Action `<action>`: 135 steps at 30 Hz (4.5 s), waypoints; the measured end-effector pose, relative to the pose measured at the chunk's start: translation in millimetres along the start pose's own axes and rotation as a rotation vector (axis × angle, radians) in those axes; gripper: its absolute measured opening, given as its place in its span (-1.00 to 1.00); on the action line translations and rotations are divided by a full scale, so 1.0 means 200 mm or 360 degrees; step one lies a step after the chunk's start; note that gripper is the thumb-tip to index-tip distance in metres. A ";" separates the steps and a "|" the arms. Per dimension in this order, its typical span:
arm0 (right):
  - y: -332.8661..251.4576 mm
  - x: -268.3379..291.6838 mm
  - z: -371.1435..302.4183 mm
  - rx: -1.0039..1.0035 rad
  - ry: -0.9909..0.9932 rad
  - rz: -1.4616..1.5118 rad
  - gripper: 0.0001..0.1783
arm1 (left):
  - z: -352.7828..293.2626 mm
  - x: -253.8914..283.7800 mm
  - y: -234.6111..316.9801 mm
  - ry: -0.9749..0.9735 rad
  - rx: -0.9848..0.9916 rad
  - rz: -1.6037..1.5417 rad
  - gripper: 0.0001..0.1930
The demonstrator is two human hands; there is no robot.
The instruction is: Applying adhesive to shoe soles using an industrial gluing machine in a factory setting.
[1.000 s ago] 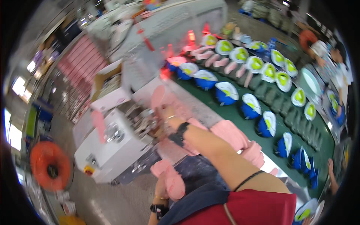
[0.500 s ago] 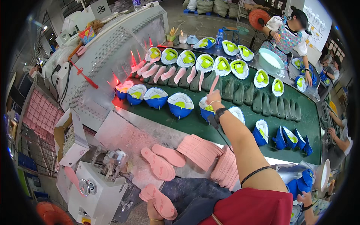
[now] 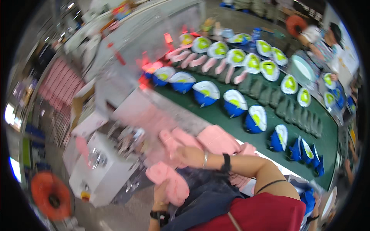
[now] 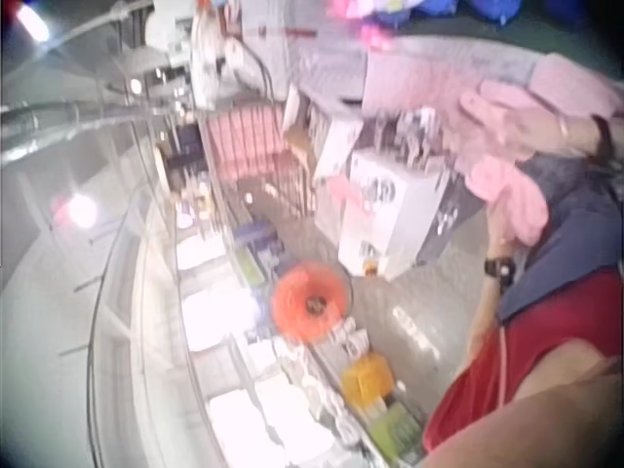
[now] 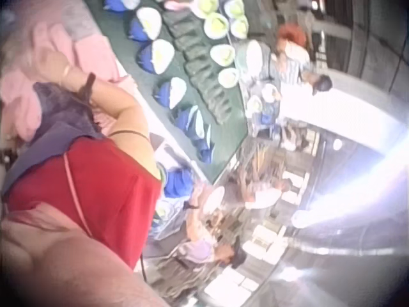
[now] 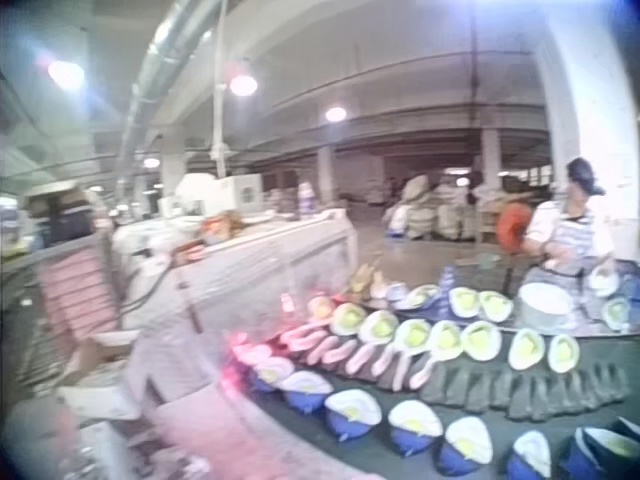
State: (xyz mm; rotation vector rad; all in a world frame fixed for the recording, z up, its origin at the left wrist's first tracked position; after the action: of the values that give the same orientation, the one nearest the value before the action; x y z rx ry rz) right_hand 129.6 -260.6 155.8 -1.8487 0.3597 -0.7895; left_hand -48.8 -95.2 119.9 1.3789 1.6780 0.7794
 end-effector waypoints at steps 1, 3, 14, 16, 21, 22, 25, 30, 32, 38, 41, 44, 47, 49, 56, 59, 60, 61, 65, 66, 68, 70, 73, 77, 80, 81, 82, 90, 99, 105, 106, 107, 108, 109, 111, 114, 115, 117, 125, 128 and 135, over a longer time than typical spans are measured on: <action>-0.05 -0.16 -0.04 -0.0014 -0.0279 0.0010 -0.61 | 0.00 -0.02 0.03 0.0103 -0.0033 -0.0275 -0.70; -0.12 -0.36 -0.10 0.0144 -0.0214 -0.0102 -0.62 | -0.02 -0.03 0.07 0.0324 -0.0007 -0.0592 -0.63; -0.05 -0.18 0.66 -0.0130 0.0320 -0.0289 -0.59 | -0.30 -0.02 0.04 -0.0160 0.0063 -0.1224 -0.45; -0.11 -0.15 0.77 -0.0083 0.0359 -0.0252 -0.57 | -0.31 -0.03 0.02 -0.0157 0.0103 -0.1204 -0.45; -0.16 -0.05 0.72 -0.0110 0.0320 -0.0336 -0.55 | -0.33 0.00 0.02 -0.0087 0.0081 -0.1239 -0.46; -0.18 -0.01 0.68 -0.0012 0.0419 -0.0562 -0.53 | -0.34 0.01 0.01 -0.0058 0.0106 -0.1265 -0.46; -0.23 0.07 0.64 0.0141 0.0631 -0.0886 -0.50 | -0.33 0.03 0.00 -0.0012 0.0134 -0.1283 -0.48; -0.18 -0.06 0.86 -0.0277 0.0358 -0.0476 -0.50 | -0.31 0.07 -0.11 0.0021 0.0115 -0.1145 -0.52; -0.15 -0.16 0.97 -0.0284 0.0487 -0.0156 -0.48 | -0.30 0.11 -0.17 0.0041 0.0077 -0.1075 -0.56; 0.05 0.05 1.05 -0.0210 0.1017 0.0130 -0.70 | -0.22 0.13 -0.17 -0.0187 -0.0060 -0.0395 -0.65; 0.22 0.48 0.75 0.0102 0.1212 0.0541 -0.78 | -0.18 0.05 -0.14 -0.0223 0.0133 -0.0788 -0.64; 0.55 1.01 0.31 -0.0162 0.1293 0.0802 -0.83 | -0.12 -0.02 -0.10 -0.0153 0.0198 -0.1006 -0.64; 0.92 1.47 -0.16 -0.0483 0.1718 0.0379 -0.66 | -0.09 -0.08 -0.06 -0.0193 0.0250 -0.1127 -0.66; 1.13 1.70 -0.34 -0.0730 0.1940 -0.0206 -0.62 | -0.07 -0.10 -0.03 -0.0111 0.0183 -0.1219 -0.77; 1.07 1.76 -0.25 -0.0337 0.1902 -0.0221 -0.58 | -0.07 -0.19 0.01 -0.0071 0.0407 -0.1177 -0.74; 0.53 1.27 -0.07 0.0151 0.1506 -0.0469 -0.79 | -0.07 -0.20 -0.01 -0.0136 0.0369 -0.1169 -0.73; 0.40 1.02 -0.04 0.0104 0.1095 -0.0084 -0.80 | -0.06 -0.19 -0.02 -0.0163 0.0348 -0.1106 -0.74; 0.25 0.76 -0.03 0.0266 0.0622 0.0181 -0.75 | -0.07 -0.18 -0.03 -0.0177 0.0320 -0.1044 -0.75; -0.10 -0.09 -0.24 0.0494 -0.0198 -0.0505 -0.57 | -0.10 -0.13 0.00 -0.0129 -0.0040 -0.0300 -0.77; -0.13 -0.21 -0.24 0.0631 -0.0254 -0.0542 -0.59 | -0.12 -0.11 -0.02 -0.0044 0.0012 -0.0428 -0.75; -0.09 -0.31 -0.18 0.0323 -0.0010 -0.0314 -0.76 | -0.15 -0.09 -0.02 0.0095 0.0082 -0.0696 -0.71; 0.00 -0.32 -0.02 0.0001 0.0098 0.0084 -0.76 | -0.21 -0.04 0.00 0.0205 0.0085 -0.0853 -0.68; 0.01 -0.27 0.27 0.0012 0.0272 0.0539 -0.71 | -0.32 -0.05 0.05 -0.0062 0.0173 -0.1263 -0.48; -0.09 -0.19 0.65 -0.0093 0.0346 -0.0072 -0.67 | -0.42 -0.06 0.10 -0.0122 0.0037 -0.1264 -0.51; -0.12 -0.15 0.73 -0.0236 0.0316 0.0222 -0.59 | -0.43 -0.05 0.11 -0.0097 -0.0056 -0.0972 -0.43; -0.12 -0.12 0.73 -0.0293 0.0313 0.0283 -0.59 | -0.42 -0.05 0.09 -0.0111 0.0019 -0.1067 -0.43; -0.12 -0.09 0.70 -0.0351 0.0312 0.0344 -0.58 | -0.41 -0.04 0.07 -0.0135 0.0081 -0.1224 -0.42; -0.22 0.13 0.64 0.0146 0.0790 -0.0991 -0.57 | -0.40 -0.04 0.03 -0.0038 0.0094 -0.1198 -0.44; 0.01 -0.14 1.05 -0.0262 0.0696 0.0440 -0.50 | -0.43 0.09 -0.16 -0.0058 0.0025 -0.0982 -0.46; 0.35 0.68 0.54 -0.0067 0.1063 0.0828 -0.74 | -0.32 0.04 -0.15 -0.0124 -0.0116 -0.0054 -0.51; 0.44 0.84 0.37 -0.0084 0.1166 0.1010 -0.75 | -0.31 0.01 -0.16 -0.0142 0.0084 -0.0533 -0.53; 0.54 1.00 0.20 -0.0126 0.1296 0.1061 -0.74 | -0.29 -0.03 -0.15 -0.0216 0.0218 -0.1052 -0.54; 0.66 1.16 0.02 -0.0172 0.1484 0.1158 -0.75 | -0.28 -0.05 -0.14 -0.0165 0.0294 -0.1005 -0.54; 0.75 1.33 -0.13 -0.0351 0.1580 0.0776 -0.74 | -0.27 -0.07 -0.13 -0.0224 0.0303 -0.0997 -0.56; 0.96 1.59 -0.43 -0.0563 0.2026 0.0288 -0.83 | -0.23 -0.11 -0.10 -0.0289 0.0311 -0.0987 -0.58; 1.26 1.85 -0.67 -0.0969 0.2095 -0.0138 -0.71 | -0.18 -0.17 -0.07 -0.0383 0.0318 -0.0984 -0.60; 1.31 1.91 -0.68 -0.0772 0.2055 -0.0156 -0.66 | -0.17 -0.18 -0.06 -0.0309 0.0316 -0.1056 -0.62; 1.30 1.96 -0.61 -0.0448 0.2039 -0.0093 -0.56 | -0.17 -0.22 -0.04 -0.0228 0.0314 -0.1126 -0.63; 0.16 0.63 -0.07 0.0195 0.0873 0.0081 -0.74 | -0.17 -0.24 0.01 -0.0175 0.0144 -0.0867 -0.61; -0.07 -0.09 -0.24 -0.0112 -0.0269 0.0735 -0.62 | -0.16 -0.17 0.04 0.0028 0.0036 0.0004 -0.63; -0.11 -0.30 -0.15 0.0084 0.0170 -0.0057 -0.70 | -0.29 -0.14 0.08 -0.0009 0.0013 -0.1052 -0.45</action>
State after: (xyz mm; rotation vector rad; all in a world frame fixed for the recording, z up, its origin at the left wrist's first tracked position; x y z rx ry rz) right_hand 62.3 -238.4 161.7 -1.7724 0.3707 -0.9165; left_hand -89.5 -118.1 167.7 0.7397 1.9645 0.3815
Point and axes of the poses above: each hand's wrist, its own z-axis towards the middle knuckle, its own x-axis out of the back of the hand, y = z × x, the point moved 4 cm from there along z, towards the middle knuckle, and after that the axes turned 11 degrees about -y, right-handed, at the moved point
